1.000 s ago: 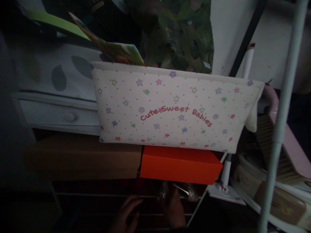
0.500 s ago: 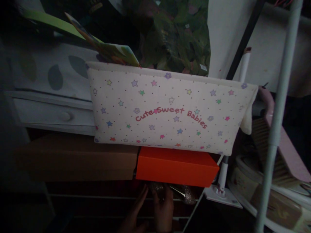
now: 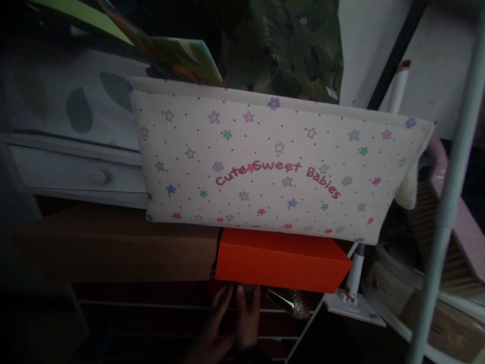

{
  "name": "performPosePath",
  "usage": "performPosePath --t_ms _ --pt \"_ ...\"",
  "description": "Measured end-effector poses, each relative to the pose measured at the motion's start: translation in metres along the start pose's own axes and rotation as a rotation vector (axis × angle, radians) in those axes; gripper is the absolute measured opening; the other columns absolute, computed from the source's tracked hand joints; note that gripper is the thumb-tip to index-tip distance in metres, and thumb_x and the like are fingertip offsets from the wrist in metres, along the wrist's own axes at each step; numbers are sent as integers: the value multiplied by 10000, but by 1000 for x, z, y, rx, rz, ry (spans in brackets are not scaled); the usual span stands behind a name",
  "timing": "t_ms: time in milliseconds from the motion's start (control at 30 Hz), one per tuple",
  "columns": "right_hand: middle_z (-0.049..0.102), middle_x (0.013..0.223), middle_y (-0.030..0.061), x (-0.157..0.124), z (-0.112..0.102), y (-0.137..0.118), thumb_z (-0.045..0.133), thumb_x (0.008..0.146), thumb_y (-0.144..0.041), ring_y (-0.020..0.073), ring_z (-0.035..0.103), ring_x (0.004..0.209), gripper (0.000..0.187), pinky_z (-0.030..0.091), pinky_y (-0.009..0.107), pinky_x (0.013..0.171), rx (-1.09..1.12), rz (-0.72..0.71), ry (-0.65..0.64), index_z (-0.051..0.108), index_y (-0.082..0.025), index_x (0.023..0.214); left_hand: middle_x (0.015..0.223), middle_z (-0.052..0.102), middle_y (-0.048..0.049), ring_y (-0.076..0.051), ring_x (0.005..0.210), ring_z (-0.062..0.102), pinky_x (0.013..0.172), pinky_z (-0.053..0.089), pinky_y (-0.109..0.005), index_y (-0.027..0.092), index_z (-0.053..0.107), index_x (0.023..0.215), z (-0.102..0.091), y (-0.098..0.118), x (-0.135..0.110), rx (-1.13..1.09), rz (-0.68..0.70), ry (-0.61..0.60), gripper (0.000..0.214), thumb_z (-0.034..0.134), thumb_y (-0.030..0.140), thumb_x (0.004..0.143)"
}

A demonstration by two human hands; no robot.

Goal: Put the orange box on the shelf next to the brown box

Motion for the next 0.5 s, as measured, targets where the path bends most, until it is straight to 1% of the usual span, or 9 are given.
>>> performPosePath --t_ms 67,133,200,300,400,500 --pt "570 1297 97 0 -1 -3 528 826 -512 205 541 1191 629 388 384 1068 22 89 -28 363 -206 1350 1588 100 -102 -255 1458 139 1181 170 -395 216 210 1477 3 -3 -2 2 42 -4 798 568 148 767" --pt "552 1317 110 -1 -2 -7 553 803 -529 220 515 1222 639 362 386 1089 6 126 -54 388 -194 1322 1591 72 -97 -264 1463 108 1182 156 -401 221 174 1483 8 -11 -4 10 87 14 855 571 113 735" --pt "560 1307 116 -2 -4 -12 560 797 -529 229 521 1217 627 373 384 1076 -22 129 -93 409 -188 1301 1593 54 -96 -271 1464 95 1180 150 -408 226 141 1487 15 -21 -7 24 113 50 887 564 97 718" --pt "545 1328 116 -6 -5 -18 548 805 -528 223 521 1218 626 370 381 1076 -66 120 -145 397 -191 1310 1600 43 -79 -264 1466 83 1177 146 -411 260 128 1484 23 -36 -11 44 111 100 858 577 173 757" --pt "499 1377 130 -9 -3 -20 528 811 -542 214 479 1268 662 331 374 1110 -136 115 -164 372 -174 1338 1603 55 -70 -254 1468 70 1177 139 -401 282 122 1480 25 -44 -14 15 147 137 867 606 248 762" --pt "509 1373 121 -10 -2 -17 505 827 -542 203 467 1284 675 330 366 1113 -182 103 -178 338 -180 1372 1598 86 -105 -268 1466 86 1173 145 -412 258 123 1483 23 -46 -17 -7 182 131 863 608 283 769"
Point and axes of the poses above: each hand's wrist, its own x-axis towards the middle knuckle, its own z-axis out of the palm, y = z × x, the point moved 1 cm from there along x, towards the middle knuckle
